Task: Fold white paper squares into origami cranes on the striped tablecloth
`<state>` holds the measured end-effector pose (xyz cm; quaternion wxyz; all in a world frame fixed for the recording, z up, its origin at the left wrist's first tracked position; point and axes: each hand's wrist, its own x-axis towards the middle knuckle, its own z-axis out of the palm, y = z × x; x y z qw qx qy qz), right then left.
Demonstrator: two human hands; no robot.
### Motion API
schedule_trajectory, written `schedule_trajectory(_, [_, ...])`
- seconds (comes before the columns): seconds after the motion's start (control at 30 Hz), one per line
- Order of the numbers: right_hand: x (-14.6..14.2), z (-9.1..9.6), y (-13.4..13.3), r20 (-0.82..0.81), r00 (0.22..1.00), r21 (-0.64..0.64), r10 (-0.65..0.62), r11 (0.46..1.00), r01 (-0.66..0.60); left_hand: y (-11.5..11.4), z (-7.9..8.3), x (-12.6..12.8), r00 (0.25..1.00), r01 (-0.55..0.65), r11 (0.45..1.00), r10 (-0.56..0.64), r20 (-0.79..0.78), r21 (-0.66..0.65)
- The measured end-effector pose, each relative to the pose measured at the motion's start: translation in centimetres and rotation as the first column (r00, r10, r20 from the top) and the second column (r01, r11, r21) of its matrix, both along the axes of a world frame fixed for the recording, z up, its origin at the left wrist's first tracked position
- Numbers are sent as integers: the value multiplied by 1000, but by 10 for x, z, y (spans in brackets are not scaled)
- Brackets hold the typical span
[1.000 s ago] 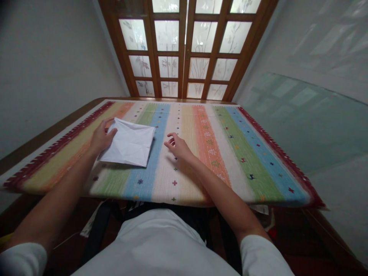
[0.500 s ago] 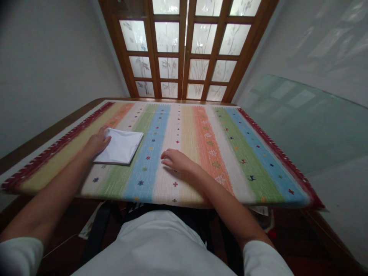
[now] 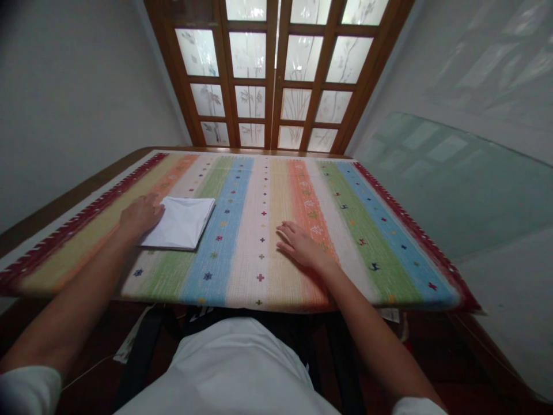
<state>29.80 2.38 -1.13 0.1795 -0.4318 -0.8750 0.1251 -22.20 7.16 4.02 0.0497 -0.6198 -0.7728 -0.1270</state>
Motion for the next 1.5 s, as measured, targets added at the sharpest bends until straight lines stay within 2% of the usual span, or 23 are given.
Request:
schedule_trajectory(0.07, [6, -2, -4, 29, 1000, -10, -7, 1000, 7, -7, -1, 19, 994, 108, 987, -109, -4, 121])
schedule_trajectory(0.13, [7, -2, -6, 39, 999, -26, 22, 999, -21, -18, -6, 52, 942, 324, 929, -334, 26, 176])
schedule_trajectory(0.17, [6, -1, -5, 38, 998, -34, 50, 998, -49, -24, -11, 73, 873, 472, 866, -485, 48, 167])
schedule_trajectory(0.23, [0, 1, -2, 28, 992, -42, 120, 992, -119, -37, -22, 115, 667, 736, 672, -740, 84, 78])
schedule_trajectory(0.3, [-8, 2, 3, 28, 983, -40, 182, 983, -181, -46, -33, 149, 529, 847, 531, -842, 105, -8])
schedule_trajectory(0.37, [-16, 2, 9, 57, 973, -44, 225, 974, -223, -48, -42, 169, 481, 876, 472, -869, 120, -97])
schedule_trajectory(0.47, [-20, -1, 17, 124, 960, -76, 250, 967, -242, -41, -49, 177, 471, 875, 446, -874, 118, -188])
schedule_trajectory(0.63, [-16, -15, 25, 149, 951, -112, 269, 961, -254, -34, -55, 173, 436, 883, 401, -893, 109, -246])
schedule_trajectory(0.77, [-16, -23, 25, 136, 950, -75, 281, 959, -273, -37, -57, 175, 443, 875, 406, -891, 97, -263])
schedule_trajectory(1.13, [-14, -27, 23, 113, 952, -5, 286, 958, -287, -38, -59, 175, 419, 890, 393, -905, 73, -233])
schedule_trajectory(1.5, [-15, -27, 23, 117, 954, -22, 277, 961, -276, -40, -56, 174, 415, 889, 393, -908, 55, -235])
